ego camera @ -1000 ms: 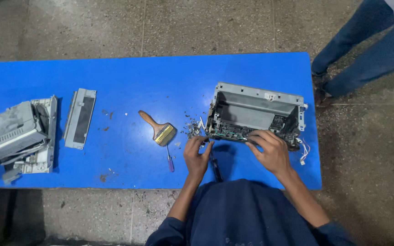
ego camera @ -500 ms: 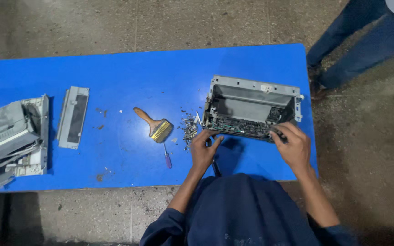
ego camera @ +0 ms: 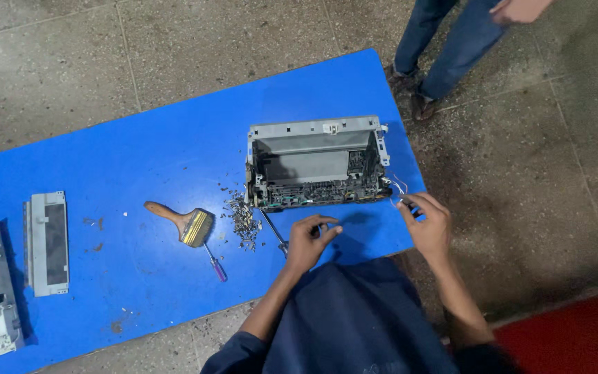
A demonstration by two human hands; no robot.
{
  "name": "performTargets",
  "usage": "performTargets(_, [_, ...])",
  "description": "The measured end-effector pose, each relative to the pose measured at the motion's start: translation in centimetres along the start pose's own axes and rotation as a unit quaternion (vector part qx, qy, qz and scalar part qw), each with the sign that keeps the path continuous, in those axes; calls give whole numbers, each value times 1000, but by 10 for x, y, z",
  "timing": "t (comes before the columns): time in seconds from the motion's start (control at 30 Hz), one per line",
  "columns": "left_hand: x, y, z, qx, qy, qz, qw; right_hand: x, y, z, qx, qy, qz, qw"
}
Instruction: The person disassembles a small electronic device on a blue workbench. They remove screws, detach internal components, and use a brush to clean dust and debris from the interior. The person also manipulates wires and circuit boards during the process.
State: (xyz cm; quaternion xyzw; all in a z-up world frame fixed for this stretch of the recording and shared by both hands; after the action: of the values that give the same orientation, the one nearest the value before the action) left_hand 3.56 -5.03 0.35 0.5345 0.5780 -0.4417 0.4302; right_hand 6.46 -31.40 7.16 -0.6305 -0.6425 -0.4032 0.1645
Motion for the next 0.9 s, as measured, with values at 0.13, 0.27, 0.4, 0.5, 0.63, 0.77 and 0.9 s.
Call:
performTargets(0.13, [11,-1,29,57,-46,-46,996,-32,-19,26,26,68,89,993])
performTargets(0.27, [12,1,37,80,-35,-48,995,-51,-31,48,57,102,174,978])
performTargets(0.4, [19,-1,37,81,-28,-74,994,-44,-31,53,28,131,164,977])
performTargets(0.5, [41,-5,34,75,-15,-88,993,-35,-31,50,39,79,108,990])
performTargets(0.63, [93,-11,20,63,-32,-115,991,-34,-33,51,73,65,72,993])
performTargets(0.77, [140,-19,5,24,-90,-176,980,-44,-44,72,138,82,114,980])
performTargets(0.9, [153,-27,-1,1,-144,-288,947,-45,-63,112,238,139,155,949])
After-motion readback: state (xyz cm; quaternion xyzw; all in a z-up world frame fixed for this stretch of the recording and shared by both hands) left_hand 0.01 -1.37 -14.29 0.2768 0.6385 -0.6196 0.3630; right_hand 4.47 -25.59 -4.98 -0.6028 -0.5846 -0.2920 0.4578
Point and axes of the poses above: each hand's wrist, its own y-axis towards the middle knuckle, its own z-axis out of the palm, x = y × z, the point moved 7 cm from there along y, towards the middle knuckle, and after that the axes turned 6 degrees about -x, right-handed, at the moved point
